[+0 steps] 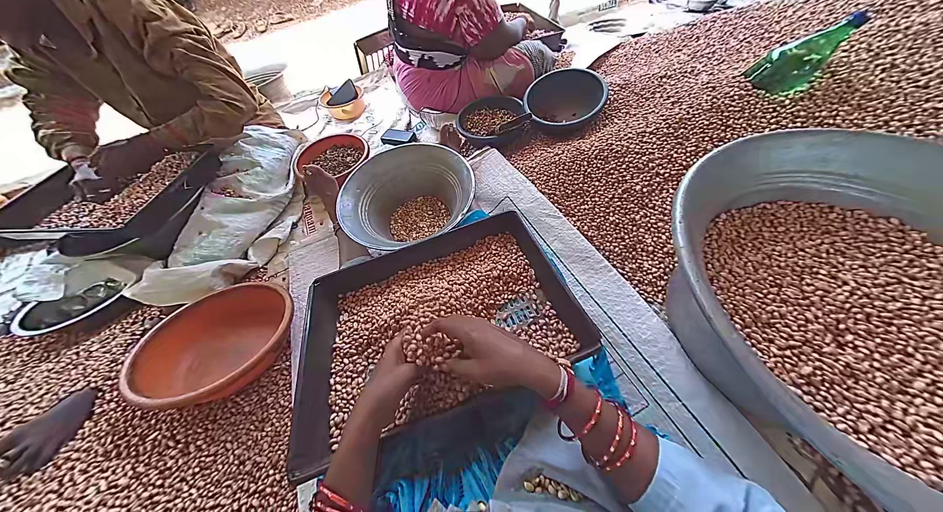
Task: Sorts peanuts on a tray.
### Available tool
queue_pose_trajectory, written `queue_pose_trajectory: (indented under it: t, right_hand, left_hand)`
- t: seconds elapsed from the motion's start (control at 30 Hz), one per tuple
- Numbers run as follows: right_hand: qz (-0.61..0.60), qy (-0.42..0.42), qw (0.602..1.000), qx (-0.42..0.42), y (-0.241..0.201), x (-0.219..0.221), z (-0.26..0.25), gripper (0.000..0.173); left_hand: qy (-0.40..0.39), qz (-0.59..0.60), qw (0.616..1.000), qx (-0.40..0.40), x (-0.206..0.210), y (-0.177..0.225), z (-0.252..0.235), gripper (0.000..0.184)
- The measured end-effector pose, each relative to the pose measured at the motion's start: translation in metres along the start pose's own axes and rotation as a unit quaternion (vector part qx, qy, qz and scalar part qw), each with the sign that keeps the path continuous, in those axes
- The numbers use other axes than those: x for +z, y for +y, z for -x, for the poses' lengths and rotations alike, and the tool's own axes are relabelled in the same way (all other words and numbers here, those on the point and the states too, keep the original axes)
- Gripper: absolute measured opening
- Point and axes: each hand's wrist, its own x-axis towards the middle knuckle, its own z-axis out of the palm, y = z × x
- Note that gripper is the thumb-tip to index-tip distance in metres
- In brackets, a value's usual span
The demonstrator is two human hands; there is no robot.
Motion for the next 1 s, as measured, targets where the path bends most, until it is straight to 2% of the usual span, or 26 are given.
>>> queue_pose_trajectory:
  t: [0.07, 0.1, 0.17, 0.27, 0.4, 0.57, 0.63, 0.73, 0.83, 0.9, 0.93, 1.0]
  right_hand:
    - [-0.008, 0.051, 0.998, -0.029, 0.002, -0.017, 0.004, 0.037]
    - [0.033, 0.095, 0.995, -0.017, 0.007, -0.026, 0.005, 0.028]
    - [0.167, 0.140, 0.973, 0.072, 0.018, -0.047, 0.006, 0.020]
    - [0.301, 0.081, 0.931, 0.190, 0.033, -0.070, -0.001, 0.024]
    - [0.343, 0.045, 0.917, 0.199, 0.050, -0.069, -0.012, 0.024]
    - [0.342, 0.028, 0.915, 0.214, 0.056, -0.061, -0.017, 0.024]
    - [0.333, 0.023, 0.916, 0.221, 0.056, -0.061, -0.015, 0.025]
    - [0.266, 0.034, 0.940, 0.211, 0.056, -0.071, -0.005, 0.025]
    - [0.058, 0.130, 0.981, 0.129, 0.060, -0.078, 0.013, 0.023]
    - [-0.112, 0.190, 0.971, 0.090, 0.054, -0.074, 0.018, 0.018]
    - [-0.136, 0.208, 0.965, 0.088, 0.049, -0.070, 0.018, 0.019]
    - [-0.061, 0.193, 0.974, 0.101, 0.039, -0.059, 0.013, 0.026]
  left_hand:
    - [0.017, 0.100, 0.995, 0.014, -0.009, 0.004, 0.005, 0.057]
    - [0.011, 0.099, 0.994, 0.037, -0.016, 0.004, 0.005, 0.060]
    - [0.005, 0.036, 0.995, 0.094, -0.030, 0.005, 0.002, 0.054]
    - [0.028, -0.052, 0.989, 0.139, -0.044, 0.008, 0.004, 0.041]
    - [0.116, -0.210, 0.953, 0.185, -0.046, 0.008, 0.008, 0.034]
    - [0.100, -0.343, 0.906, 0.228, -0.021, 0.007, 0.006, 0.022]
    - [0.090, -0.387, 0.893, 0.211, -0.013, 0.008, 0.005, 0.019]
    - [0.057, -0.452, 0.880, 0.133, -0.010, 0.015, 0.010, 0.015]
    - [0.012, -0.503, 0.863, 0.054, -0.010, 0.014, 0.014, 0.016]
    - [0.001, -0.516, 0.856, 0.038, -0.007, 0.007, 0.013, 0.018]
    - [-0.009, -0.519, 0.854, 0.025, -0.005, 0.005, 0.012, 0.020]
    - [-0.021, -0.507, 0.861, 0.020, -0.006, 0.001, 0.009, 0.022]
